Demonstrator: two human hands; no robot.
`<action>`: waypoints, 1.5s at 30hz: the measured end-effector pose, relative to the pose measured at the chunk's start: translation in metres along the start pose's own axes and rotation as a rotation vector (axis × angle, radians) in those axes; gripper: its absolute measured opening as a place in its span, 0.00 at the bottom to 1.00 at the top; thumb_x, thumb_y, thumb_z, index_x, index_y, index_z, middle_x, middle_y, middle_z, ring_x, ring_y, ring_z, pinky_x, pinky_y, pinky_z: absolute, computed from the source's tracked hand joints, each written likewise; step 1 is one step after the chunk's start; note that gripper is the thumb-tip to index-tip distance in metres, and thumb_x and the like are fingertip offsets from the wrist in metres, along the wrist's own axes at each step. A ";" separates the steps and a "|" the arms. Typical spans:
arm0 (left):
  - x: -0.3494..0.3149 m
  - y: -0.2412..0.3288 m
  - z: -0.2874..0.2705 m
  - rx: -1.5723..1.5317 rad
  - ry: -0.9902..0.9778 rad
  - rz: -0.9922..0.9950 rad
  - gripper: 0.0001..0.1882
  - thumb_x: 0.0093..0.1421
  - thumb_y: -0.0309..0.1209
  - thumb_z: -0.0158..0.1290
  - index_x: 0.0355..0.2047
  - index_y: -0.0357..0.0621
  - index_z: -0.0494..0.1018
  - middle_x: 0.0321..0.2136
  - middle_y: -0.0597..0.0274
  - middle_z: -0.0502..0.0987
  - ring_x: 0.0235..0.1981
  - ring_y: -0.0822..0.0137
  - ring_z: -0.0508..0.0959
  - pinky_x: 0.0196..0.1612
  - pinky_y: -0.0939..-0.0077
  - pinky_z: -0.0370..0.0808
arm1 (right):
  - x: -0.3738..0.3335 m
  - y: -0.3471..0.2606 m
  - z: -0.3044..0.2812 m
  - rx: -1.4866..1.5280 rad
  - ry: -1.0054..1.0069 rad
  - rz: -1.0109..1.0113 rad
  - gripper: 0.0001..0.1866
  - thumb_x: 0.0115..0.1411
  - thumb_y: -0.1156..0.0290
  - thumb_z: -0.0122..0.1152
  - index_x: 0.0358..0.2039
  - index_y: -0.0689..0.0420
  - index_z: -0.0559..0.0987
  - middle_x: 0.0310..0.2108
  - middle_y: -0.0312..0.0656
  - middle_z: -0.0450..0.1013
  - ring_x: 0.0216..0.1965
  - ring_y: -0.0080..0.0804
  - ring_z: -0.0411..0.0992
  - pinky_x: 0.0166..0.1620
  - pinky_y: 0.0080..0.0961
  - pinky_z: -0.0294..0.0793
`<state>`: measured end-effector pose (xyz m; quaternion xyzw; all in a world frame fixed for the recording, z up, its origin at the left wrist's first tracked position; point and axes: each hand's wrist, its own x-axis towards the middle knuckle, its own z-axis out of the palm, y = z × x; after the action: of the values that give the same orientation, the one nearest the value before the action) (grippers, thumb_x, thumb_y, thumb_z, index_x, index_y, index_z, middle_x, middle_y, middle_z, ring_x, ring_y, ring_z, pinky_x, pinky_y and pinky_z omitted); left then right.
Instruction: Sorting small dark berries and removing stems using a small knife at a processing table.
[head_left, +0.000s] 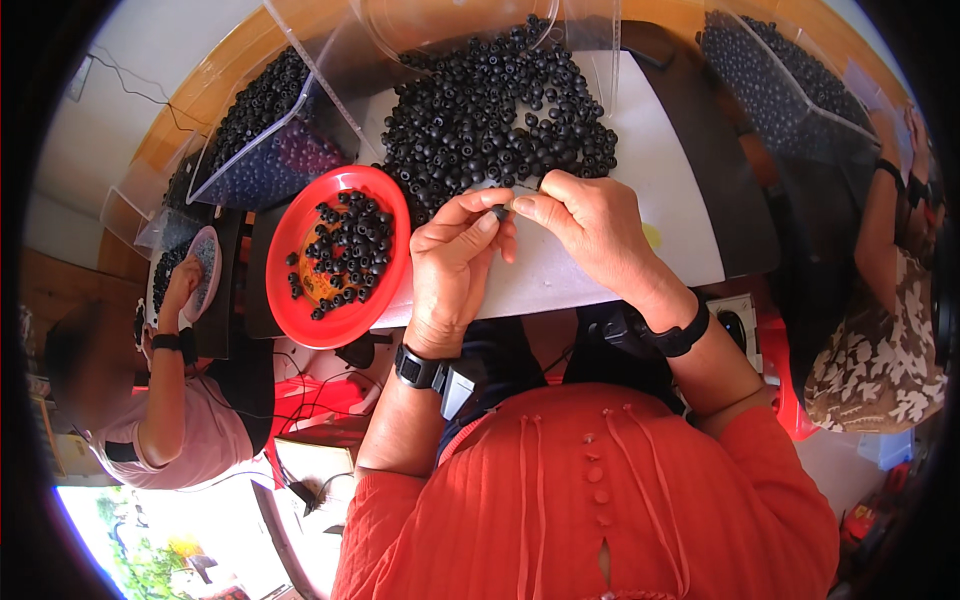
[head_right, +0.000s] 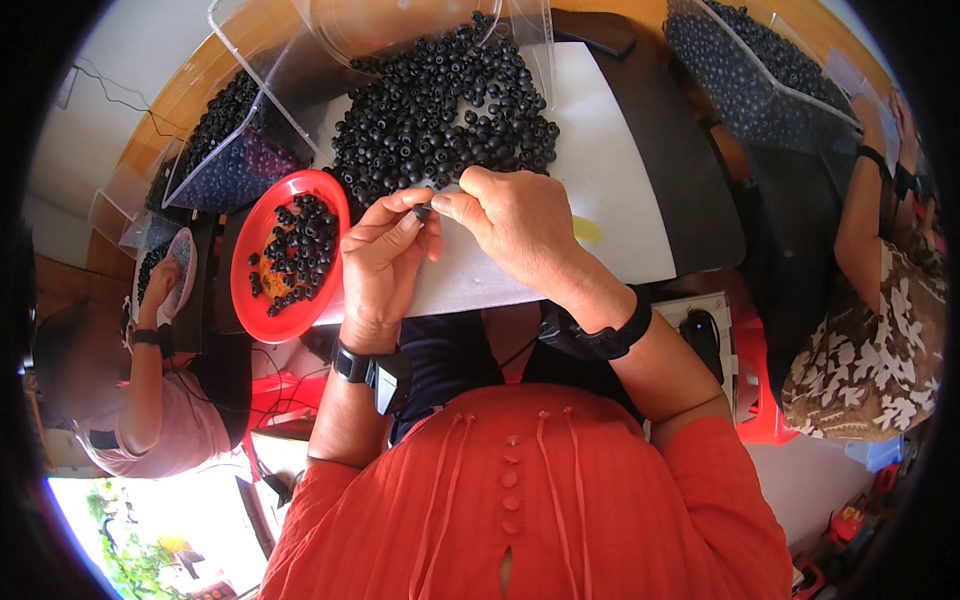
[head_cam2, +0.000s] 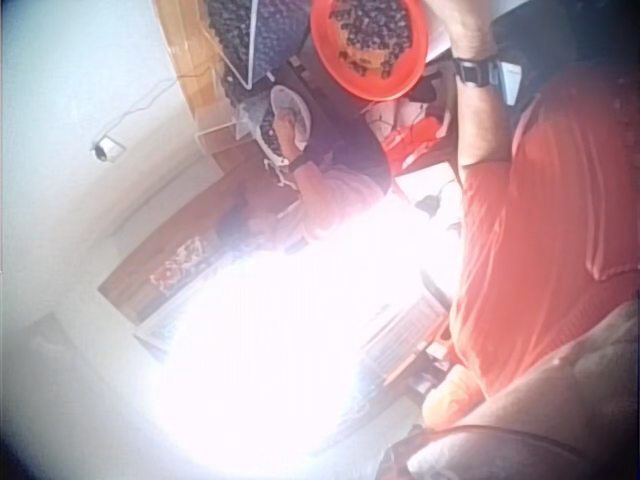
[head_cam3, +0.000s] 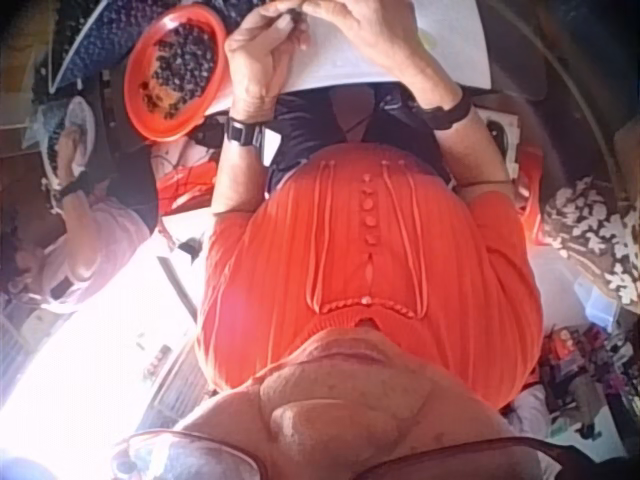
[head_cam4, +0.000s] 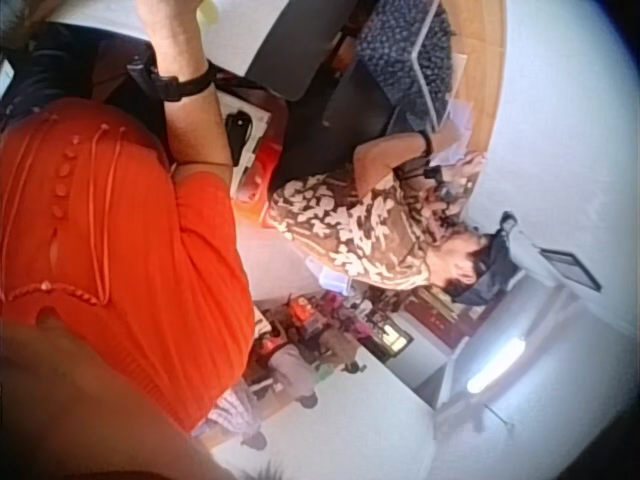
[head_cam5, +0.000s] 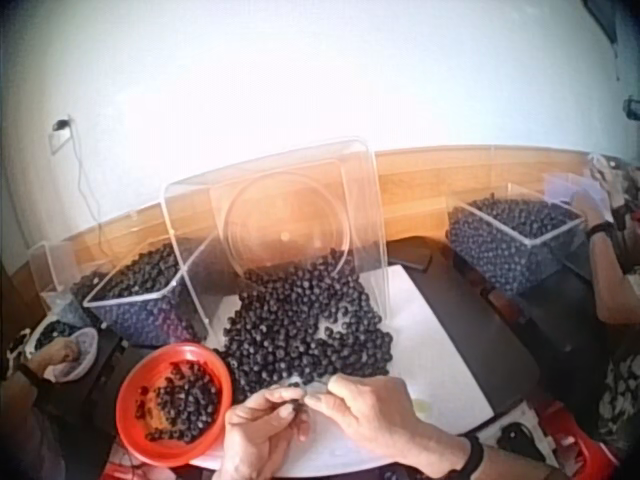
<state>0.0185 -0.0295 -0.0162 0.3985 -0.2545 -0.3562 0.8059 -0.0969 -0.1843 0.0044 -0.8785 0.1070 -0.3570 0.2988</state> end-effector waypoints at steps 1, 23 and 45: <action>0.000 0.001 -0.001 0.005 -0.016 -0.005 0.13 0.72 0.19 0.52 0.54 0.30 0.79 0.42 0.55 0.81 0.36 0.64 0.80 0.39 0.71 0.78 | 0.000 0.000 0.000 0.000 0.002 0.000 0.24 0.67 0.53 0.66 0.21 0.55 0.72 0.15 0.47 0.70 0.20 0.51 0.74 0.24 0.45 0.69; -0.002 0.001 0.000 0.023 -0.004 -0.026 0.13 0.72 0.19 0.52 0.53 0.28 0.79 0.41 0.53 0.81 0.33 0.64 0.80 0.38 0.71 0.79 | -0.001 -0.001 0.000 0.005 -0.010 -0.024 0.24 0.67 0.54 0.67 0.20 0.55 0.72 0.15 0.44 0.69 0.18 0.47 0.73 0.23 0.42 0.68; 0.000 0.000 -0.001 0.027 -0.028 -0.026 0.14 0.73 0.20 0.48 0.54 0.28 0.78 0.41 0.50 0.80 0.37 0.61 0.80 0.36 0.68 0.79 | -0.003 0.004 0.005 0.106 0.112 0.015 0.20 0.66 0.57 0.69 0.22 0.54 0.76 0.16 0.44 0.72 0.18 0.45 0.72 0.22 0.41 0.67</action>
<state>0.0196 -0.0291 -0.0168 0.4077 -0.2655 -0.3688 0.7920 -0.0952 -0.1842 -0.0031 -0.8394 0.1109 -0.4084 0.3412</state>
